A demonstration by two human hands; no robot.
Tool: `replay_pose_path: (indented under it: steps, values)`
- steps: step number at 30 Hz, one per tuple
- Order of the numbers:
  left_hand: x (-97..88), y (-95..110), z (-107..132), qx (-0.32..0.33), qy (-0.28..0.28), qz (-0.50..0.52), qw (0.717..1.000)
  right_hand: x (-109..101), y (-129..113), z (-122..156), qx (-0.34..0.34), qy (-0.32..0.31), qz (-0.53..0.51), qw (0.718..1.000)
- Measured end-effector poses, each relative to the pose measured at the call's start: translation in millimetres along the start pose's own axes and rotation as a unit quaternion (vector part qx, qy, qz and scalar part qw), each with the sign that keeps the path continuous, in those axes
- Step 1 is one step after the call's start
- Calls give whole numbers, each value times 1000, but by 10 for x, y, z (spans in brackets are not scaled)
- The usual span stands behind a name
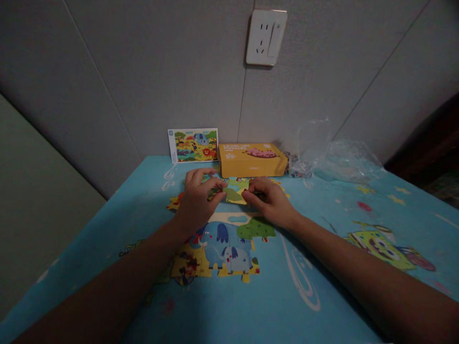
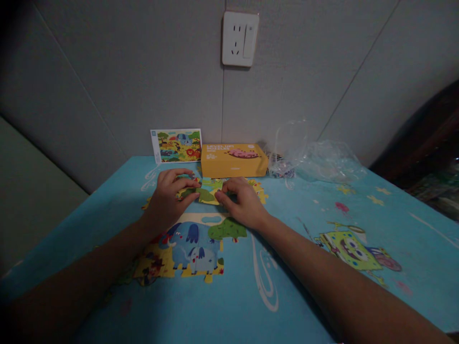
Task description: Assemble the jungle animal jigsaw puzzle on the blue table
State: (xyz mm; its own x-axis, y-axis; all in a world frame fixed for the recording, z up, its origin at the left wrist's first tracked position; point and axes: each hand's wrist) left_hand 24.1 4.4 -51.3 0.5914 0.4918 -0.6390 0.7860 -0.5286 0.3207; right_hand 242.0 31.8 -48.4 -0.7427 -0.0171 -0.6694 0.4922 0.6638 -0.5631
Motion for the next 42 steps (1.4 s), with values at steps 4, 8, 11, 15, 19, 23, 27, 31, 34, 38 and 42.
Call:
replay_pose_path:
  steps: [4, 8, 11, 15, 19, 23, 27, 31, 34, 38, 42]
  values:
    - [5, 13, -4, -11, -1, 1, 1000, -8, 3, 6, 1, -5, 2, 1000]
    - [13, 7, -1, -12, -7, 0, 1000, -10, 6, 12, 0, -5, 5, 1000]
    - [-1, 1, -2, -9, 4, -2, 1000, 0, 3, 7, 2, -7, 7, 1000]
    - [-28, -5, -8, -6, 18, -8, 1000, 14, 5, 1, 3, -15, 7, 1000]
    - [-22, -17, -1, -8, 8, -8, 1000, 17, 28, 15, 7, -19, 0, 1000]
    - [-15, -1, 4, -9, -4, -6, 1000, 5, 50, 33, 5, -12, -3, 1000]
    - [-21, 22, -5, -5, -10, -7, 1000, -2, 52, 34, 5, -11, -9, 1000]
    - [-20, 28, -11, -3, -7, -7, 1000, -5, 50, 33, 0, -17, -7, 1000]
    - [-13, 34, -9, 1, -11, -5, 1000, -11, 50, 36, 2, -18, -9, 1000]
    - [-3, 39, -4, -7, -21, -6, 1000, -9, 35, 41, 6, -19, -5, 1000]
    - [9, 28, 0, -9, -20, -7, 1000, 5, 56, 44, 42, 6, -27, 999]
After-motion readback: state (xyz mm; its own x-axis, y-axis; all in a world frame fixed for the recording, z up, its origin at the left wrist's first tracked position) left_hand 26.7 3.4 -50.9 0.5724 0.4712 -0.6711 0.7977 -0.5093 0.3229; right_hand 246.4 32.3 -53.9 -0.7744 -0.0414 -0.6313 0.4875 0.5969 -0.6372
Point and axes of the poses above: each hand's wrist, its own z-axis away from the middle knuckle, its own x-axis out of the palm, y = z × x
